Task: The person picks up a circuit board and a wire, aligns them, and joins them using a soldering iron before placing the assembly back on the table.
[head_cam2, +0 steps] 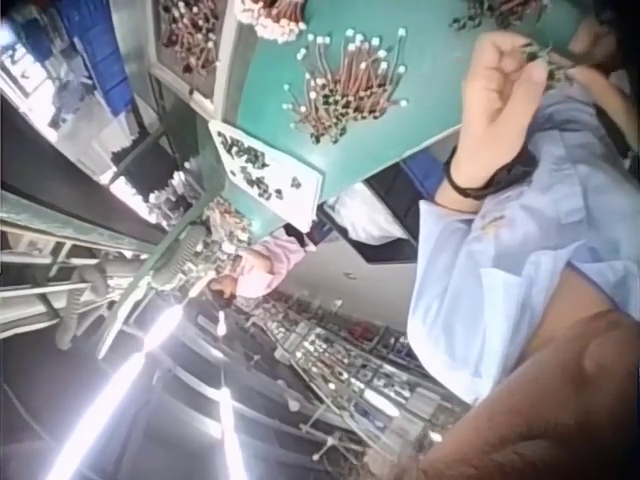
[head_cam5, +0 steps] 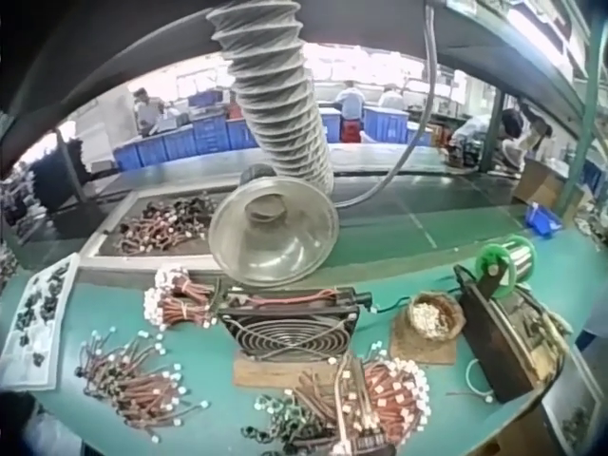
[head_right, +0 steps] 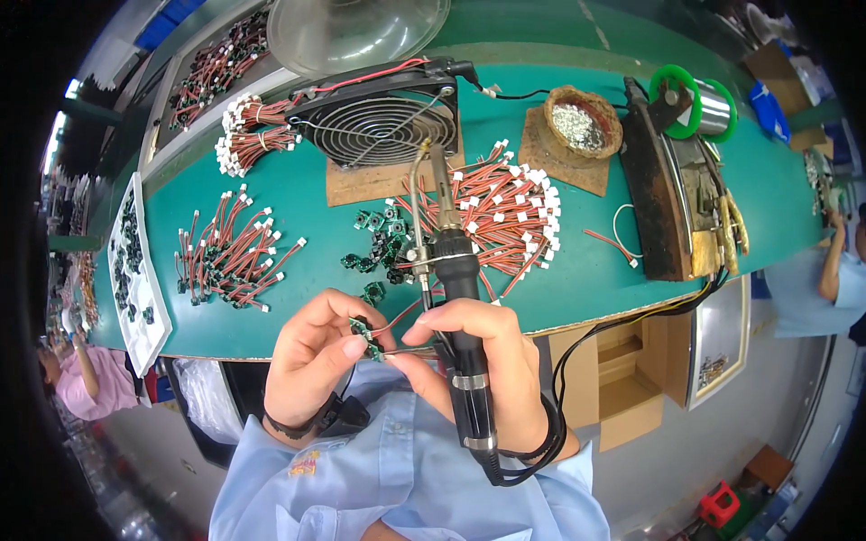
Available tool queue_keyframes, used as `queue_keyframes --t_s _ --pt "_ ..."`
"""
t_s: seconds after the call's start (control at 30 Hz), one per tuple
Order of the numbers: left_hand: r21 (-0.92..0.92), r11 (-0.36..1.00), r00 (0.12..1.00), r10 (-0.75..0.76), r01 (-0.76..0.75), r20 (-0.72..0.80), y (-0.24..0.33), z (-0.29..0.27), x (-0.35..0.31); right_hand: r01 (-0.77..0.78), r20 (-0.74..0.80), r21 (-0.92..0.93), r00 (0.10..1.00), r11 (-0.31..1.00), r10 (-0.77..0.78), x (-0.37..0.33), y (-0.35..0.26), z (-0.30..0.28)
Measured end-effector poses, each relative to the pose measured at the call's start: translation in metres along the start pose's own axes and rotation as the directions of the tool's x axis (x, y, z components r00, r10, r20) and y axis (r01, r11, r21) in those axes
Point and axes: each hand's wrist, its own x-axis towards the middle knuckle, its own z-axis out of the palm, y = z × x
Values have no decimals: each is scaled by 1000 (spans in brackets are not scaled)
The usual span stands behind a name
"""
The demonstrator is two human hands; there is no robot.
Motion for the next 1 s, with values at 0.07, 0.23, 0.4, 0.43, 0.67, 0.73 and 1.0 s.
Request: queue_keyframes --t_s 0.07,0.23,0.4,0.43,0.67,0.73,1.0 --pt "-14 1000 999 4 -5 -53 2 7 2 21 -27 -44 999 999 -22 -2 4 2" --pt "-8 997 988 73 -75 -138 -3 -4 4 123 -77 -413 983 902 -169 -6 12 -11" --pt "133 975 938 209 -178 -278 -8 -12 9 187 -194 -440 935 878 -296 -27 11 -22" --pt "195 962 925 241 -189 -294 -8 -13 10 251 -147 -443 927 861 -345 -28 14 -23" --pt "382 903 891 326 -195 -316 -14 -17 10 344 109 -398 938 850 -328 -29 10 -23" --pt "399 896 889 333 -195 -313 -15 -18 10 376 90 -382 924 844 -371 -28 13 -20" --pt "407 893 894 329 -189 -305 -15 -15 10 367 99 -375 929 851 -357 -28 14 -20"
